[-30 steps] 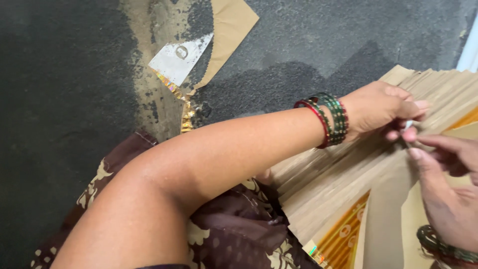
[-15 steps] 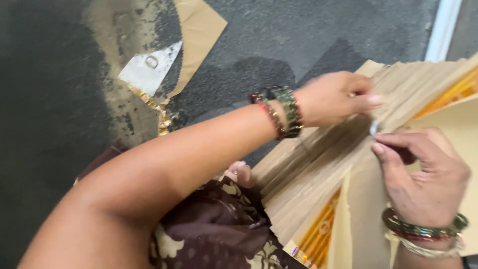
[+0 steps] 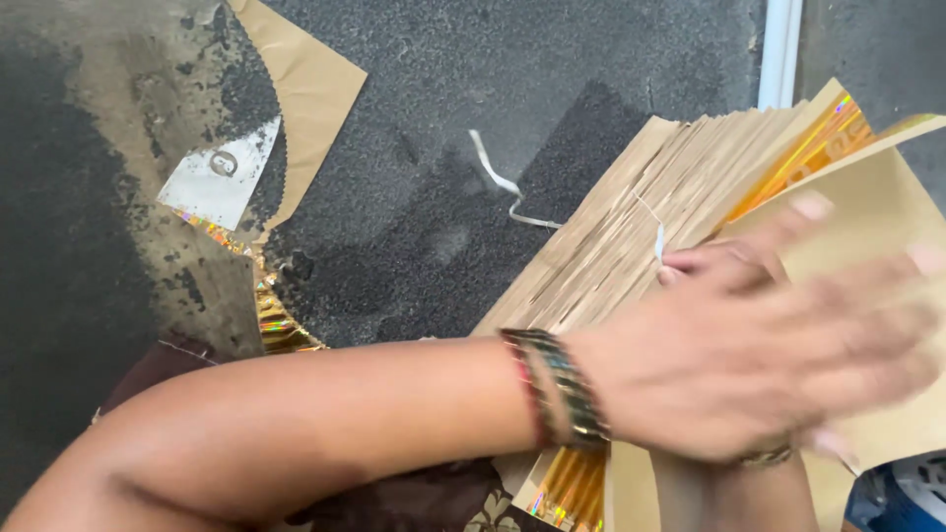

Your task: The person aligns a stack of gold-foiled paper sheets on their lap, then wraps a white plastic tie around the stack and secures it with a knot. The person adjusts the stack and the tie to ensure it is tight.

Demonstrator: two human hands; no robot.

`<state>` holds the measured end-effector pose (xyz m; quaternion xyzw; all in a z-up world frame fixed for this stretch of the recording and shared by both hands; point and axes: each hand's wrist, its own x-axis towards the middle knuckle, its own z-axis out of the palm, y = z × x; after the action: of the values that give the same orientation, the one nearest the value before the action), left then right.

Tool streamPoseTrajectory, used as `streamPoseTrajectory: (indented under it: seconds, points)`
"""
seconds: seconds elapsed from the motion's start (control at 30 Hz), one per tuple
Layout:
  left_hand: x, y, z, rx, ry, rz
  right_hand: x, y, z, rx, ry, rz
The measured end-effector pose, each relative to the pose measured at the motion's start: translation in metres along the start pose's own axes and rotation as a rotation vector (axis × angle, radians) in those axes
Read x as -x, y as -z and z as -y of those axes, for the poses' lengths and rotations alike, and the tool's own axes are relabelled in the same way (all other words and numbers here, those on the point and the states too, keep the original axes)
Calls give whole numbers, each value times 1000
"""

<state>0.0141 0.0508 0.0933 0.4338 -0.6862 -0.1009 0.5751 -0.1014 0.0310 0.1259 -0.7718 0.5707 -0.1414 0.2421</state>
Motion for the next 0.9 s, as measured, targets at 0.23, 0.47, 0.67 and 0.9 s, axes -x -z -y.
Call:
streamPoseTrajectory:
  seconds: [0.23,0.47,0.67,0.9]
  points:
    - [-25,-29,-5,170,-127,343,-6,-4,5,-279,-83,11]
    - [-36,-74,-26,94,-66,229,-6,2,-43,-14,156,60]
    - [-60,-70,-23,-13,56,375,-4,0,-42,20,260,14]
    - [-61,-5,49,51,252,235,7,5,-13,38,267,-103]
